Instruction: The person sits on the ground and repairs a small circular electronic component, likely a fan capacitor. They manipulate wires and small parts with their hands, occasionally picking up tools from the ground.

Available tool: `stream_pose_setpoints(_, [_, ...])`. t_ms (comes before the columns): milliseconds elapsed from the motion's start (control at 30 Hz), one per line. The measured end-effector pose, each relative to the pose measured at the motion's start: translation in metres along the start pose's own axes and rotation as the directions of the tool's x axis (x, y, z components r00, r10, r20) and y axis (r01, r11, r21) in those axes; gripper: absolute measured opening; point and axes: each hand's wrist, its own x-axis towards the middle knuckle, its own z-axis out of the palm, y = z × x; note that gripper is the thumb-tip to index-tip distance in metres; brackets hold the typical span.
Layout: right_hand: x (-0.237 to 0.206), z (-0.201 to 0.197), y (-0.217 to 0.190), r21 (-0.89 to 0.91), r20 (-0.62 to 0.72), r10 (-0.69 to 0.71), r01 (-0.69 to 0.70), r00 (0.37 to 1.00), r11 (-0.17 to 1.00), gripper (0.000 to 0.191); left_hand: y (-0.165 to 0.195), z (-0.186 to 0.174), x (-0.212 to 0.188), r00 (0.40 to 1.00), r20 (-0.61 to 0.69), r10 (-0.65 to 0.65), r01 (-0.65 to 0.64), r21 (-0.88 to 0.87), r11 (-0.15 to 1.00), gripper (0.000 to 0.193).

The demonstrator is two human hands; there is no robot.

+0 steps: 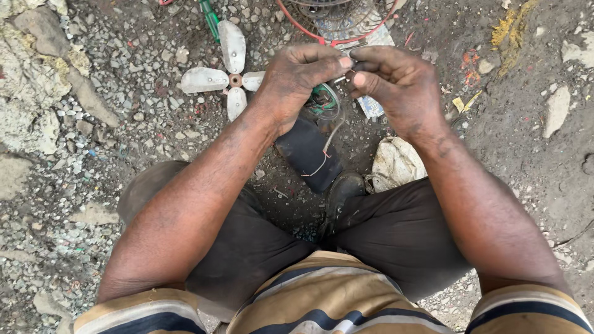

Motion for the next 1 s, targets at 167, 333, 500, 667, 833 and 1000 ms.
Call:
stream_pose_setpoints(167, [0.006, 0.003, 0.002, 0.017, -0.037, -0.044, 0.044, 0.998, 0.999, 0.026, 0.004, -0.003, 0.001, 1.0, 0.016, 0.026, -0.026, 0.007, 1.0, 0.024])
stream_pose_setpoints(333, [0.008, 0.013, -0.001, 0.294, -0.047, 0.086, -0.068, 0.995, 0.953, 0.019, 0.004, -0.002, -0.005, 0.997, -0.012, 0.081, -0.082, -0.044, 0.996, 0.022])
stream_pose_setpoints(500, [0.014, 0.009, -0.002, 0.427, 0.053, 0.179, -0.184, 0.982, 0.885, 0.02, 0.001, -0.001, -0.002, 0.995, -0.044, 0.093, -0.096, -0.067, 0.993, 0.02])
stream_pose_setpoints(667, [0.011, 0.002, -0.009, 0.326, 0.017, 0.104, -0.104, 0.994, 0.94, 0.023, 0.02, -0.003, -0.002, 0.994, 0.028, 0.106, -0.104, -0.079, 0.991, 0.026])
stream_pose_setpoints(833, [0.009, 0.002, 0.003, 0.09, -0.065, 0.039, -0.033, 0.997, 0.995, 0.022, 0.037, -0.01, -0.009, 0.996, 0.084, 0.039, -0.058, 0.242, 0.969, 0.051])
stream_pose_setpoints(1000, [0.014, 0.032, 0.022, -0.23, 0.065, -0.412, 0.416, 0.909, 0.88, 0.021, 0.051, -0.014, -0.02, 0.996, 0.042, -0.079, 0.043, 0.55, 0.834, 0.045])
